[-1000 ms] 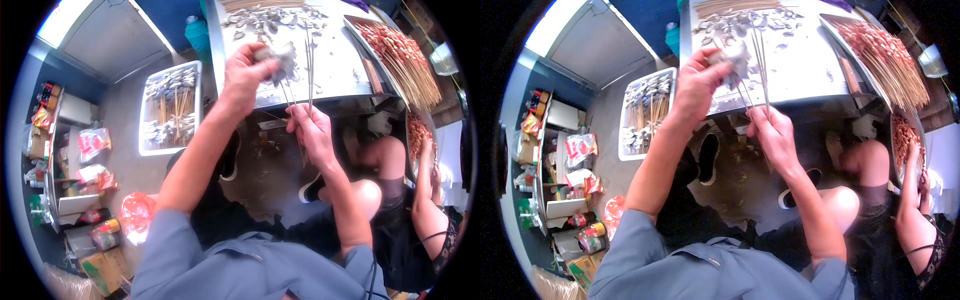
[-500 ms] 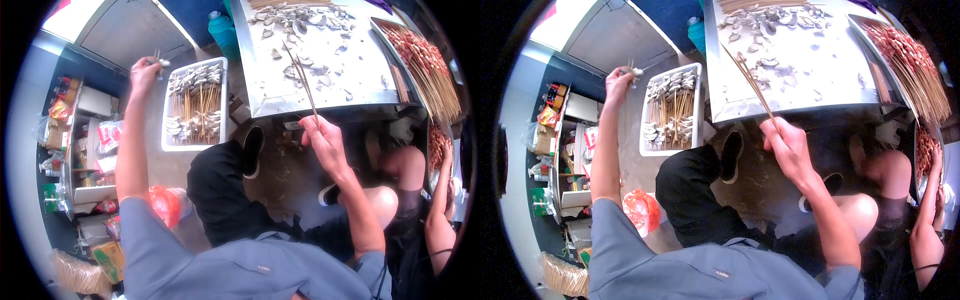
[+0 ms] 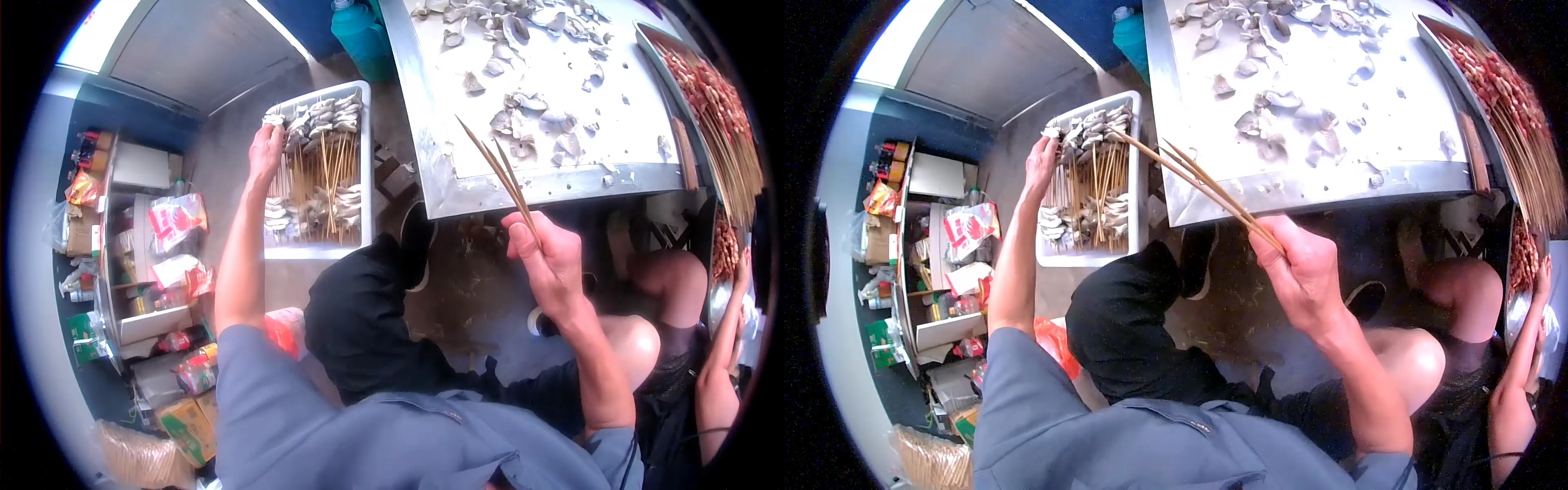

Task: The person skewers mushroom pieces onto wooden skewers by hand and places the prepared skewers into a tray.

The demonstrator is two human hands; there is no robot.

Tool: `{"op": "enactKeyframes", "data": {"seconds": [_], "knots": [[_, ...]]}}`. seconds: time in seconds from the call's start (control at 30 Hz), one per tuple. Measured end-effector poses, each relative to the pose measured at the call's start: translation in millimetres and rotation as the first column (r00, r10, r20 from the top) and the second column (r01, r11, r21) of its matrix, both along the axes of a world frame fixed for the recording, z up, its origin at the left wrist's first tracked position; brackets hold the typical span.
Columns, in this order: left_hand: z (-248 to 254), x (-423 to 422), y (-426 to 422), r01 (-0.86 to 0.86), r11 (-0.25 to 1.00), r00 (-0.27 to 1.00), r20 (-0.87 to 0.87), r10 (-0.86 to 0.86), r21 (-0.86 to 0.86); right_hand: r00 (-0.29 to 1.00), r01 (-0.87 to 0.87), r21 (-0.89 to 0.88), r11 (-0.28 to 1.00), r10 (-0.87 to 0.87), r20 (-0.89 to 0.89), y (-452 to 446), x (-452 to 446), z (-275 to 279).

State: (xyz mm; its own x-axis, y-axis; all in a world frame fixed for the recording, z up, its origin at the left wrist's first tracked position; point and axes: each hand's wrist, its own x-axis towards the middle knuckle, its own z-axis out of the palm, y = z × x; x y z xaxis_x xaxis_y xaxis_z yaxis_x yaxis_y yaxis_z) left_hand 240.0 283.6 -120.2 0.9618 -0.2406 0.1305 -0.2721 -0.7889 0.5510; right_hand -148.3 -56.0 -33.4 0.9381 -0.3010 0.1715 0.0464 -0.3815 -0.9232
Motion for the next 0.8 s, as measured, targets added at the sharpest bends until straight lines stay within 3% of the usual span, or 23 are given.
{"op": "enactKeyframes", "data": {"seconds": [0.03,0.17,0.3,0.43,0.6,0.7,0.73,0.8], "knots": [[5,-7,3,0.1,0.995,0.995,0.001,-0.1,0.008,1.0,-0.009,-0.013,1.0,0.009,0.018,1,0,1],[-31,-14,4,0.052,0.999,0.999,-0.011,-0.052,-0.007,0.999,-0.037,-0.001,0.999,0.037,-0.006,7,-1,-2],[-60,-22,-12,0.002,0.977,0.997,0.081,-0.019,0.215,0.997,-0.018,0.087,0.996,0.024,-0.072,9,-1,-14],[-69,-24,-15,-0.043,0.983,0.997,0.07,0.03,0.18,0.98,0.009,0.137,0.991,0.019,-0.199,3,-2,-21],[-59,-23,-16,-0.05,0.991,0.999,0.022,0.048,0.126,0.982,-0.007,0.209,0.978,0.047,-0.184,5,-1,-17],[-33,-5,4,0.083,0.967,0.969,-0.207,-0.134,-0.24,0.981,-0.016,0.245,0.97,0.063,-0.185,9,3,-11],[12,-34,-12,0.08,0.896,0.905,-0.346,-0.249,-0.436,0.98,-0.013,0.267,0.964,0.065,-0.188,8,3,-9],[2,-31,-6,0.003,0.993,0.995,0.103,0.009,-0.117,0.98,-0.006,0.267,0.964,0.058,-0.189,7,1,-6]]}}
